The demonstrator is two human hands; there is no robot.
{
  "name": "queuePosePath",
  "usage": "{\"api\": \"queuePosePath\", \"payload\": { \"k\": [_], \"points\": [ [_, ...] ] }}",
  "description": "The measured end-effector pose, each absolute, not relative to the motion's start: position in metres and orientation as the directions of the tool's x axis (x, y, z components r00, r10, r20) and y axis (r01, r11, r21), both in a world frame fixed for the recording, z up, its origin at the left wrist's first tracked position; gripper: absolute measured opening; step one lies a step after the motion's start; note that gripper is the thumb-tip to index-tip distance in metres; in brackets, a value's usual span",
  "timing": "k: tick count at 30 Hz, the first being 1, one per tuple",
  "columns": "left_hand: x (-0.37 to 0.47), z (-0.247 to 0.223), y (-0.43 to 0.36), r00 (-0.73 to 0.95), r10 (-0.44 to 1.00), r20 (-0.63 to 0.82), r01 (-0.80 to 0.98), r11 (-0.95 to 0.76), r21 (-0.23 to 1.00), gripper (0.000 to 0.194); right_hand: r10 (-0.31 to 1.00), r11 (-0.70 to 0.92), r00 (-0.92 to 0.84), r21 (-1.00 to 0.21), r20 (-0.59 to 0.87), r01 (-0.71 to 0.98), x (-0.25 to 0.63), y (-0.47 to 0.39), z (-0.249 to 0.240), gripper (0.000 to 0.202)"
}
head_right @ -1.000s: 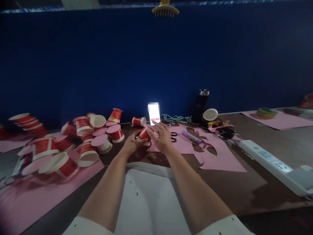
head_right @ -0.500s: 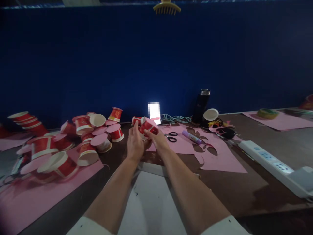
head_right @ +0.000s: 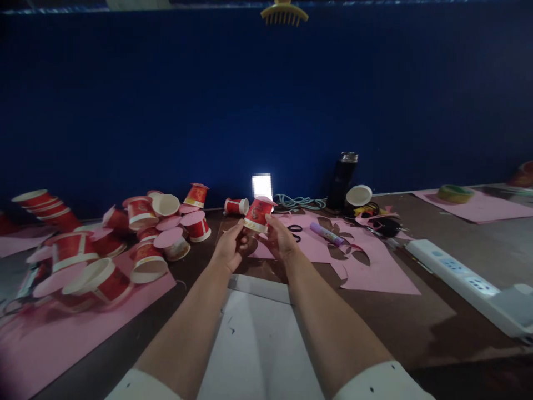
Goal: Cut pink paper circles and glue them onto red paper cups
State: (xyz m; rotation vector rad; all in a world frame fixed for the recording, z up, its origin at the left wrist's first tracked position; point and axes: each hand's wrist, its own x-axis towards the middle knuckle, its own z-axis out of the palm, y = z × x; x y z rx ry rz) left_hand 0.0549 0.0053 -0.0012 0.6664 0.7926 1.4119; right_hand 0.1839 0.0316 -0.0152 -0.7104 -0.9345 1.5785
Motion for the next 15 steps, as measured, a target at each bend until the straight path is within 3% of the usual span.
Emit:
{"api": "queuePosePath", "payload": {
  "k": [2,5,10,15],
  "points": [
    [0.056,-0.001,0.005,-0.004,0.991,-0.137,-0.697,0.095,0.71,0.025,0.98,-0.061,-0.197,-0.878,0.038,-0.475,0.184,0.034,-0.017,0.037],
    [0.056,-0.003,0.007,-0.056,0.977,-0.206,-0.735,0.099,0.67,0.015,0.987,-0.04,-0.158,-0.917,0.025,-0.397,0.185,0.038,-0.021,0.041],
    [0.055,-0.007,0.009,-0.075,0.978,-0.196,-0.693,0.09,0.715,0.011,0.993,-0.043,-0.117,-0.929,0.0,-0.367,0.184,0.04,-0.028,0.044],
    [0.057,-0.012,0.009,-0.051,0.986,-0.161,-0.607,0.098,0.788,0.019,0.998,0.034,-0.032,-0.956,0.046,-0.292,0.174,0.039,-0.032,0.05]
  ]
}}
